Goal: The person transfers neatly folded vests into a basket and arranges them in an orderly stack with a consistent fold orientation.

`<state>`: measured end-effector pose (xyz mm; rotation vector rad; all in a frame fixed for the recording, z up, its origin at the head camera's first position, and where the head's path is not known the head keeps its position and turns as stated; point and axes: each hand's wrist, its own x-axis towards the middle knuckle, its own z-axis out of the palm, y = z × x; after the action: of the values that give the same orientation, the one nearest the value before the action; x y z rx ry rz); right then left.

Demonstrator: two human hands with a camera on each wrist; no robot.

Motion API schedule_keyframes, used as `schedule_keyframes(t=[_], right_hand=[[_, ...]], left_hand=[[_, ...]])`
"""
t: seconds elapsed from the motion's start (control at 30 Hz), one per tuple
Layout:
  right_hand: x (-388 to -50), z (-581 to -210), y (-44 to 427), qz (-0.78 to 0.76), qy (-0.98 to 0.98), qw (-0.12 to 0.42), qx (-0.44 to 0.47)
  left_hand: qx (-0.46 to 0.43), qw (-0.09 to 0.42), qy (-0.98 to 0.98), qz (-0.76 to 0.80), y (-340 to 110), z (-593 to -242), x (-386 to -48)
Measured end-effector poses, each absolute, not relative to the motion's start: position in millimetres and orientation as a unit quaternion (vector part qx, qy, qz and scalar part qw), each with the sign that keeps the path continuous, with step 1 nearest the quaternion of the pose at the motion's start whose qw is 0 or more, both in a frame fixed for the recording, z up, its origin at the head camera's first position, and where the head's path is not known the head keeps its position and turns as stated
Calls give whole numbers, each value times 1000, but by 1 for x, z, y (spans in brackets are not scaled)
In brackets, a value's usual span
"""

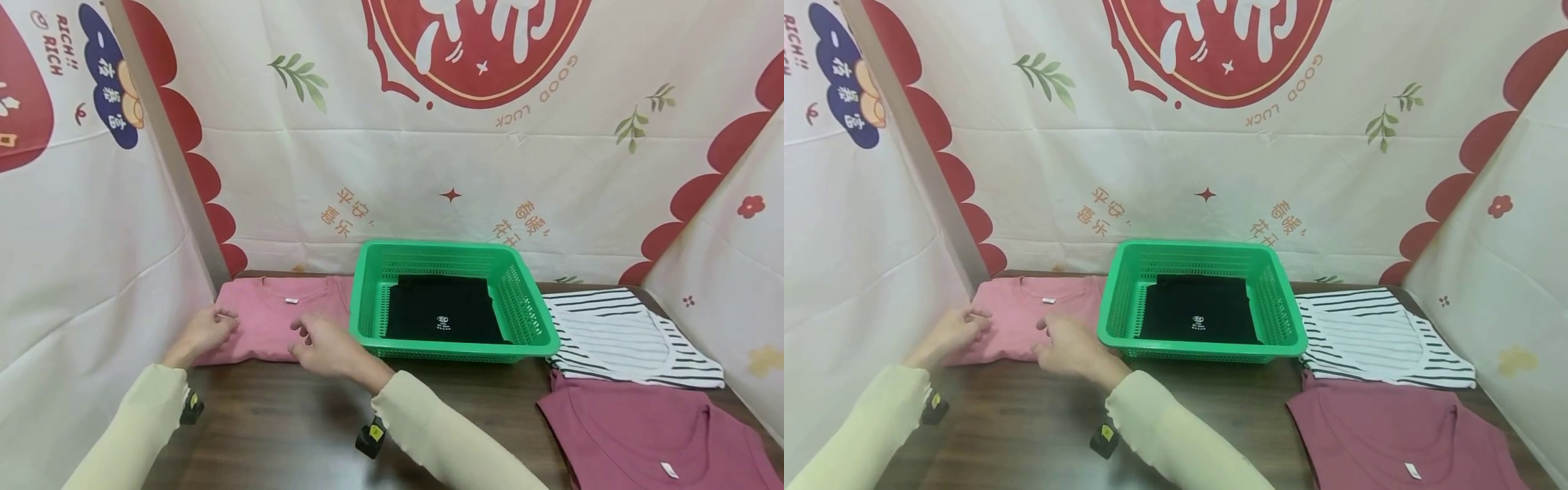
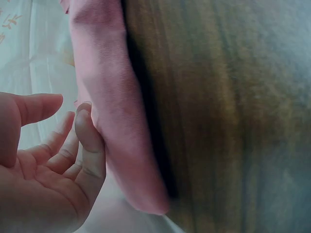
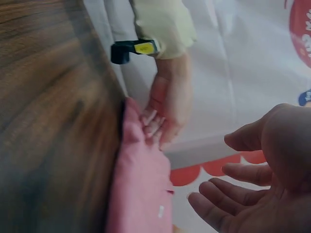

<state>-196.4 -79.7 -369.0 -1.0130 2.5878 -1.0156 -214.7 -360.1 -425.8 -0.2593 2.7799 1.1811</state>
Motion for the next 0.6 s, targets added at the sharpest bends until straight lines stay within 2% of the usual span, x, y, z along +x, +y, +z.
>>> schedule_keyframes(t=[0.3,0.6], right_hand=[[-198,-399,-87,-341,897,105,-261],[-212,-430,-87,-370,909,85,-173]], left_hand=[[-94,50,920,377,-362,-439,-217],[-91,47,928,359,-363,-444,-218]])
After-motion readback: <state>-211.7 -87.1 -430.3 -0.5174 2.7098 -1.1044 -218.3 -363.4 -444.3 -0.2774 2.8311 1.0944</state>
